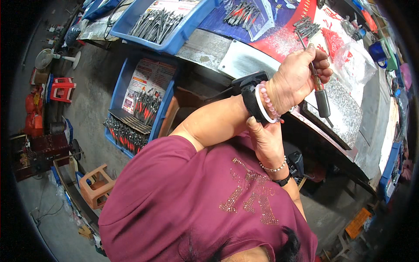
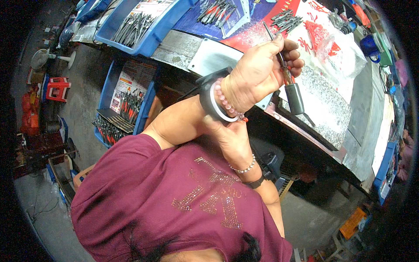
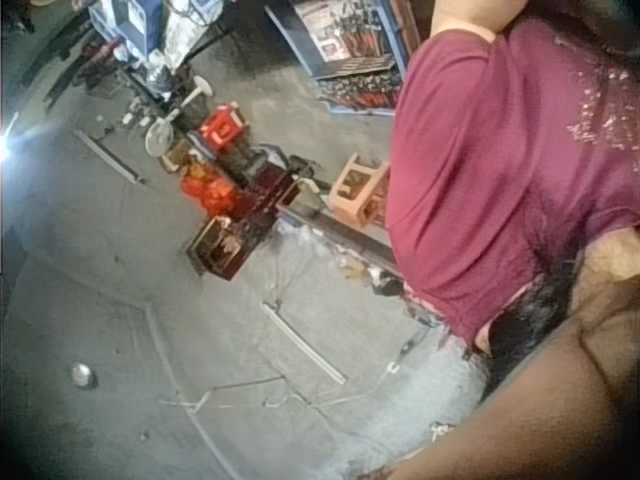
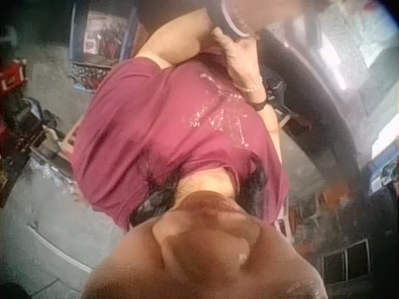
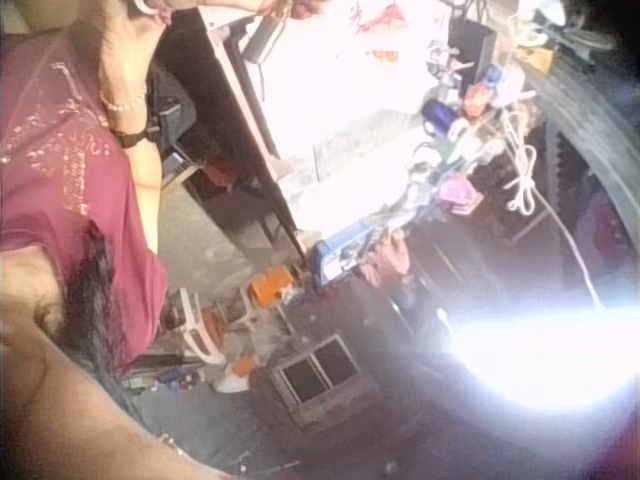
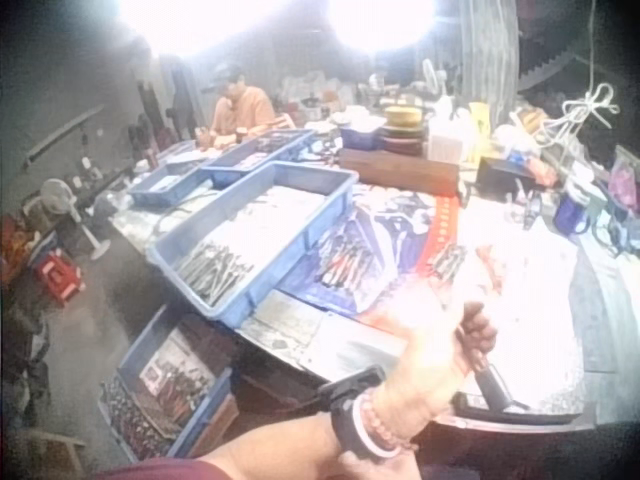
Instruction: The person repeatedly sharpens small metal rods by hand using a rectangular sharpening stone. They pick up rods from a blue tray, rub them against the stone, inspect the edges, and place them back on the work surface. The process is repeated for multiple rods.
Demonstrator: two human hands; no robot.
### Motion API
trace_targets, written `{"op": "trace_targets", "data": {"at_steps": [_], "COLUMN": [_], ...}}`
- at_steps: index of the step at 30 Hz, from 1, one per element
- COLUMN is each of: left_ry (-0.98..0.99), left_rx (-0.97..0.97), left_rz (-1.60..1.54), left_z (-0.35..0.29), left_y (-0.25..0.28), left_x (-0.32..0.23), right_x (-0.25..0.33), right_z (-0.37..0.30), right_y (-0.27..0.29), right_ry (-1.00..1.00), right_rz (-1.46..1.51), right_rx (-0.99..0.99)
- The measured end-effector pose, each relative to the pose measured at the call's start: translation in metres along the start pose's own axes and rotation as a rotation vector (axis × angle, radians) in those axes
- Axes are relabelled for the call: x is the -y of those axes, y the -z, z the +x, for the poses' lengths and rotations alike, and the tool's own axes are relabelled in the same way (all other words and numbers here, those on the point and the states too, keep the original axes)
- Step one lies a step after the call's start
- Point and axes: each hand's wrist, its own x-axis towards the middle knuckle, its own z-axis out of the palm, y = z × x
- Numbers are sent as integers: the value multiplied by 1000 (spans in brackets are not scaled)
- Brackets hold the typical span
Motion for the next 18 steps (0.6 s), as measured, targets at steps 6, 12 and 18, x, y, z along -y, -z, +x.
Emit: {"op": "trace_targets", "data": {"at_steps": [6,12,18], "left_ry": [-82,-137,-3], "left_rx": [35,85,247], "left_rz": [102,560,1199], "left_z": [-8,-8,-10], "left_y": [0,-30,-42], "left_x": [-2,-20,-51], "right_x": [1,7,71], "right_z": [-1,-6,-35], "right_y": [5,-1,-18], "right_ry": [80,249,458], "right_rz": [2,-336,-1017], "right_rx": [1,55,279]}}
